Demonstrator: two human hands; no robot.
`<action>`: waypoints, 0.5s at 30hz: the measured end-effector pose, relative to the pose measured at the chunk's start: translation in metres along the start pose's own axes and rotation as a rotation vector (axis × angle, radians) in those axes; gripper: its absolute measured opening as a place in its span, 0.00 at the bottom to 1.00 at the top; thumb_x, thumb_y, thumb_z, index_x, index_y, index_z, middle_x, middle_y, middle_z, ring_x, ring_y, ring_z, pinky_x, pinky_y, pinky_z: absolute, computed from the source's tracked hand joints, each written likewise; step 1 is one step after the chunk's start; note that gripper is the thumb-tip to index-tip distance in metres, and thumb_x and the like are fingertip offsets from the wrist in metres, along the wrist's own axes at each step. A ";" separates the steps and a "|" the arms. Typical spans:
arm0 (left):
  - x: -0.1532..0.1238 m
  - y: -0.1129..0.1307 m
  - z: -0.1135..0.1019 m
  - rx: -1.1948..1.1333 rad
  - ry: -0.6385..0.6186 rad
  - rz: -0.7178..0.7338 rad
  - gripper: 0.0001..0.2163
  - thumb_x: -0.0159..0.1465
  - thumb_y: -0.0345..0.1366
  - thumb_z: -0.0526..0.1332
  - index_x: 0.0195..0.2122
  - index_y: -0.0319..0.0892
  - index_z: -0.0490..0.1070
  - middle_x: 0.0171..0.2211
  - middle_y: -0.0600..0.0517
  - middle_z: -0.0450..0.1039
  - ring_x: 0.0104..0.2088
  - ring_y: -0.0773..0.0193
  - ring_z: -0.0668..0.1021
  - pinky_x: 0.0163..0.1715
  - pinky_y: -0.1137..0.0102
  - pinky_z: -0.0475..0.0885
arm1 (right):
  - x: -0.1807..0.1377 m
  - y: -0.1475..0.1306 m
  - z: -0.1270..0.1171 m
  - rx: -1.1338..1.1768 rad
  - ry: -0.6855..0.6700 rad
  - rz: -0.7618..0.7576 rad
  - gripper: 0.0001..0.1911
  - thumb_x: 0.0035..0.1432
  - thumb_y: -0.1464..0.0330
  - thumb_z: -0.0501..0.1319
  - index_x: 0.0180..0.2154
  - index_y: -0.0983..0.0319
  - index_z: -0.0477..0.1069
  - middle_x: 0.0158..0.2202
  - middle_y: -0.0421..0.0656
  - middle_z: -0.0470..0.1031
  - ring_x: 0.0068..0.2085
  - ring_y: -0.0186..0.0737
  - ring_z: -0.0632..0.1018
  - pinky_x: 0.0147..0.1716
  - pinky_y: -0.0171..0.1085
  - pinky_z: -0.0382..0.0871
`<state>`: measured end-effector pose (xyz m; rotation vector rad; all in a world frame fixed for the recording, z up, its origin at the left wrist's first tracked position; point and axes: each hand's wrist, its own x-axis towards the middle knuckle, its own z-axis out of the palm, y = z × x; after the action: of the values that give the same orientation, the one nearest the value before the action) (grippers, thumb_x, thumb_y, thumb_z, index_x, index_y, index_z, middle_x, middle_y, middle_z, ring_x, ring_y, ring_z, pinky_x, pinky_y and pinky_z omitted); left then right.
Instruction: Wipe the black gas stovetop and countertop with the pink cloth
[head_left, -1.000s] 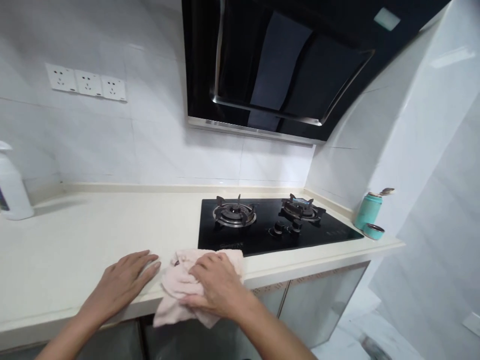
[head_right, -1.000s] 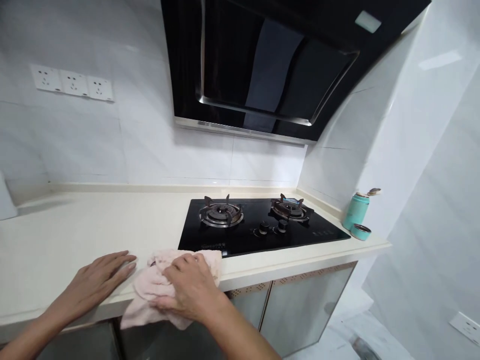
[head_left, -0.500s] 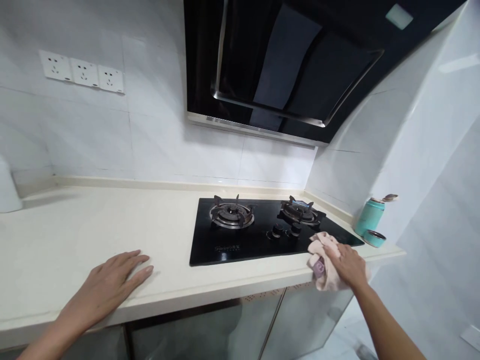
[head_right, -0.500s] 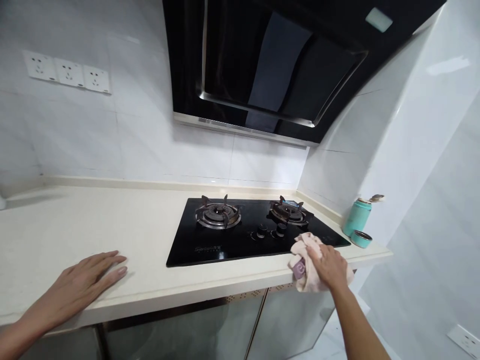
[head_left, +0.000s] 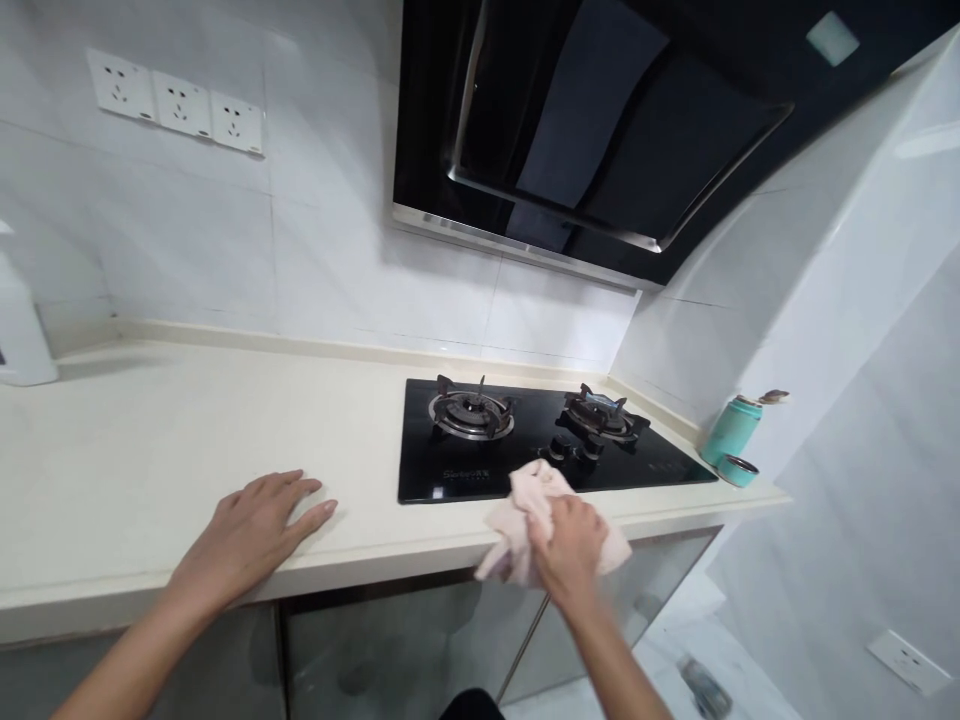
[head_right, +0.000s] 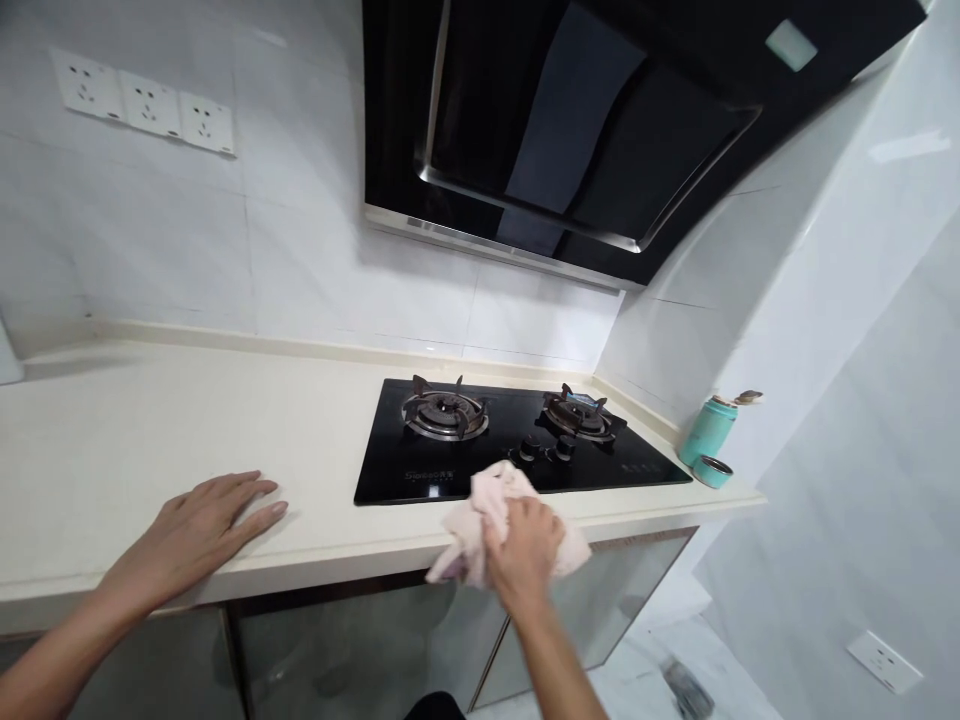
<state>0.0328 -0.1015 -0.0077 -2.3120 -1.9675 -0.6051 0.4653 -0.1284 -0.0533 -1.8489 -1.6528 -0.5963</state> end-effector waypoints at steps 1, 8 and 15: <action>0.000 0.001 0.000 0.002 -0.004 0.002 0.30 0.68 0.57 0.48 0.61 0.46 0.74 0.66 0.42 0.69 0.68 0.42 0.67 0.62 0.48 0.64 | -0.008 -0.033 0.001 0.074 0.013 -0.038 0.19 0.66 0.55 0.56 0.45 0.61 0.75 0.47 0.53 0.74 0.47 0.57 0.70 0.48 0.57 0.63; 0.001 -0.009 0.001 0.033 -0.004 0.091 0.26 0.71 0.50 0.47 0.61 0.47 0.73 0.65 0.44 0.71 0.67 0.48 0.68 0.60 0.52 0.66 | -0.060 -0.212 -0.001 0.369 -0.001 -0.530 0.45 0.54 0.45 0.66 0.66 0.60 0.60 0.63 0.56 0.67 0.62 0.66 0.64 0.57 0.67 0.59; 0.009 -0.033 0.010 0.042 -0.005 0.170 0.25 0.69 0.45 0.45 0.60 0.46 0.75 0.62 0.46 0.74 0.65 0.53 0.70 0.64 0.56 0.65 | -0.065 -0.234 0.041 0.271 0.328 -0.712 0.24 0.70 0.61 0.57 0.65 0.52 0.61 0.66 0.44 0.66 0.66 0.52 0.63 0.58 0.53 0.65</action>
<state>0.0043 -0.0838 -0.0212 -2.4247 -1.7435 -0.5390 0.2227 -0.1336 -0.0973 -0.8850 -2.0188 -0.8533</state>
